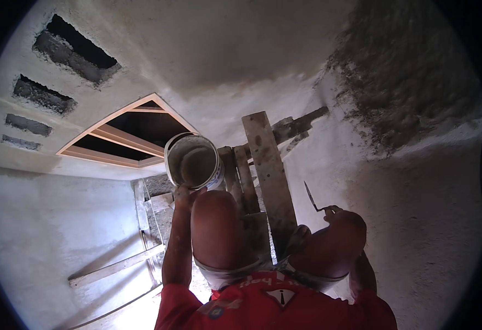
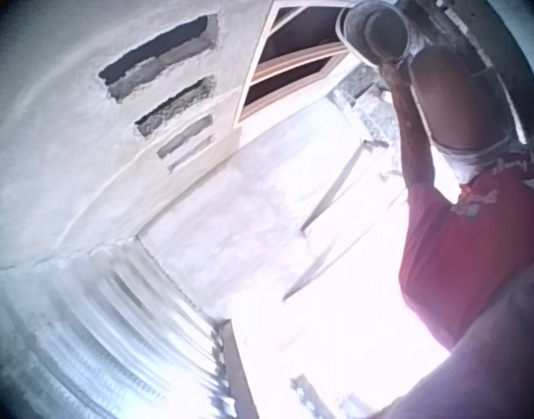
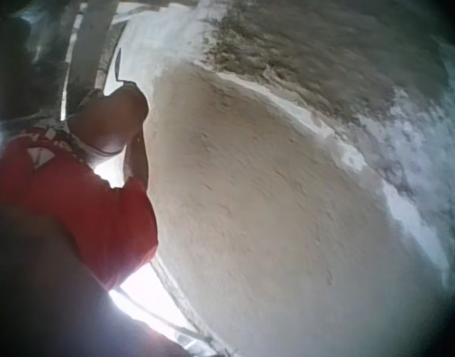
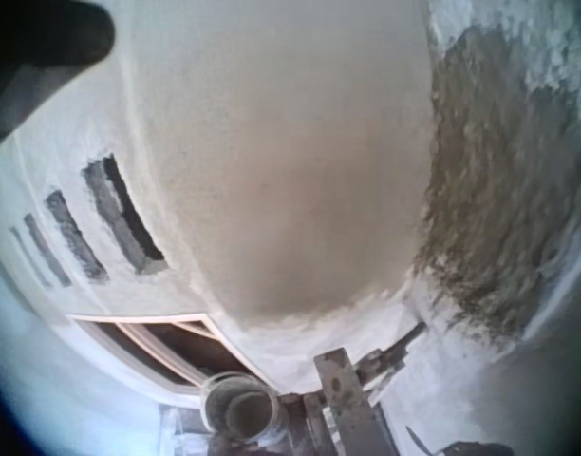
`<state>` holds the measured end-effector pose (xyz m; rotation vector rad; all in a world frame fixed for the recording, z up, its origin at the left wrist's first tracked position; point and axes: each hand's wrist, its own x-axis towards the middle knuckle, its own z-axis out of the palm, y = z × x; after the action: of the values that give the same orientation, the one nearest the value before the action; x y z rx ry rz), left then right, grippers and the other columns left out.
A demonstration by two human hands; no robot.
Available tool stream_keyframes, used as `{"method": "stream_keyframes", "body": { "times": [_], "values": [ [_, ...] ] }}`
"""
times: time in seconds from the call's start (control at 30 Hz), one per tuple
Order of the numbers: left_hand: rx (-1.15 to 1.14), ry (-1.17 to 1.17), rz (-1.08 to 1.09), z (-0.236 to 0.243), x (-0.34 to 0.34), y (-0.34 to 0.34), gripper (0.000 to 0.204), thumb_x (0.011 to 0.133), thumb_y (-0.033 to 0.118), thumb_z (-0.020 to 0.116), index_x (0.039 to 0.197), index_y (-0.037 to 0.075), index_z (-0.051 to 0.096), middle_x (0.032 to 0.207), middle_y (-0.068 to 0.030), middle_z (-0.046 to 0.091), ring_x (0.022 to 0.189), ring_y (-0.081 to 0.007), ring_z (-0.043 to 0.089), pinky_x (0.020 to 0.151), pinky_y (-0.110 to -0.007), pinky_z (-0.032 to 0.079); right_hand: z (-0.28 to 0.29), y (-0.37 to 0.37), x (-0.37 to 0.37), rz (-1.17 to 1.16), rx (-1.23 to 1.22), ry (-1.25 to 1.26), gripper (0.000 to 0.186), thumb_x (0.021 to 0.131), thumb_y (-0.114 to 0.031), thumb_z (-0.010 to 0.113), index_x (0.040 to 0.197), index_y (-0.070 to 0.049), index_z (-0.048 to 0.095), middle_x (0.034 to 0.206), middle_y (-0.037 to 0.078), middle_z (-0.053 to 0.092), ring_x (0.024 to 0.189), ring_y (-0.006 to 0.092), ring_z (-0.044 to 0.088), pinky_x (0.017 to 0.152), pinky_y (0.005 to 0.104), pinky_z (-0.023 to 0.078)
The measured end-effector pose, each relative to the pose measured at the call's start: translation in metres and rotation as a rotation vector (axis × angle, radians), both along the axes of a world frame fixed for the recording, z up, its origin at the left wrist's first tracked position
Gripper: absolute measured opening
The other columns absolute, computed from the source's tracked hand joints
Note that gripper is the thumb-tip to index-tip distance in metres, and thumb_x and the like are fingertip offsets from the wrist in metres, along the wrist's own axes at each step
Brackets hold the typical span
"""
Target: The person applies plaster to an interior wall using a trowel, scooping material from a bucket and smoothing it over the surface.
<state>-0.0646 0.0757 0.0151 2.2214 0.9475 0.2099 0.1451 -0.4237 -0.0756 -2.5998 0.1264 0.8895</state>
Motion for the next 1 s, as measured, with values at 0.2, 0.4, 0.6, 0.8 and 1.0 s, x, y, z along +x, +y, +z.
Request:
{"method": "stream_keyframes", "body": {
  "times": [0.2, 0.4, 0.6, 0.8, 1.0],
  "values": [
    [0.024, -0.093, 0.029, -0.008, -0.006, 0.003, 0.037, 0.069, 0.030, 0.085, 0.085, 0.000, 0.070, 0.086, -0.0188, 0.070, 0.086, -0.0346, 0.068, 0.076, -0.041, 0.052, -0.024, 0.003, -0.014, 0.017, 0.000, 0.001, 0.037, 0.079, -0.039, 0.063, 0.109, -0.017, 0.064, 0.079, 0.011, 0.070, 0.070, 0.0230, 0.068, 0.069, 0.0379, 0.053],
    [0.101, -0.053, 0.035, -0.041, 0.000, 0.025, 0.046, 0.070, 0.037, 0.084, 0.091, -0.001, 0.069, 0.085, -0.0207, 0.069, 0.085, -0.0357, 0.068, 0.075, -0.042, 0.052, -0.029, 0.004, -0.015, 0.030, -0.005, -0.024, 0.037, 0.080, -0.039, 0.063, 0.108, -0.016, 0.064, 0.079, 0.011, 0.070, 0.070, 0.0236, 0.067, 0.069, 0.0381, 0.054],
    [0.116, 0.054, -0.122, -0.014, 0.081, 0.020, 0.046, 0.074, 0.033, 0.081, 0.097, -0.004, 0.066, 0.090, -0.0205, 0.069, 0.091, -0.0329, 0.067, 0.077, -0.041, 0.052, -0.029, 0.003, -0.020, 0.019, -0.012, -0.036, 0.037, 0.080, -0.039, 0.063, 0.108, -0.016, 0.063, 0.080, 0.012, 0.070, 0.070, 0.0241, 0.067, 0.069, 0.0384, 0.054],
    [-1.055, -0.557, 0.235, -0.037, 0.176, 0.007, 0.041, 0.081, 0.033, 0.074, 0.101, -0.003, 0.066, 0.098, -0.0201, 0.069, 0.093, -0.0321, 0.066, 0.078, -0.039, 0.053, -0.019, -0.002, -0.025, -0.019, -0.029, -0.052, 0.036, 0.080, -0.039, 0.063, 0.108, -0.015, 0.062, 0.080, 0.012, 0.069, 0.070, 0.0247, 0.067, 0.070, 0.0386, 0.054],
    [-0.274, -0.304, -0.261, -0.068, 0.241, -0.017, 0.044, 0.076, 0.039, 0.078, 0.089, -0.002, 0.069, 0.085, -0.0207, 0.069, 0.085, -0.0362, 0.066, 0.076, -0.042, 0.051, -0.008, -0.016, -0.040, -0.057, -0.075, -0.056, 0.036, 0.081, -0.038, 0.063, 0.108, -0.015, 0.061, 0.080, 0.013, 0.069, 0.069, 0.0252, 0.067, 0.070, 0.0389, 0.054]
  ]
}}
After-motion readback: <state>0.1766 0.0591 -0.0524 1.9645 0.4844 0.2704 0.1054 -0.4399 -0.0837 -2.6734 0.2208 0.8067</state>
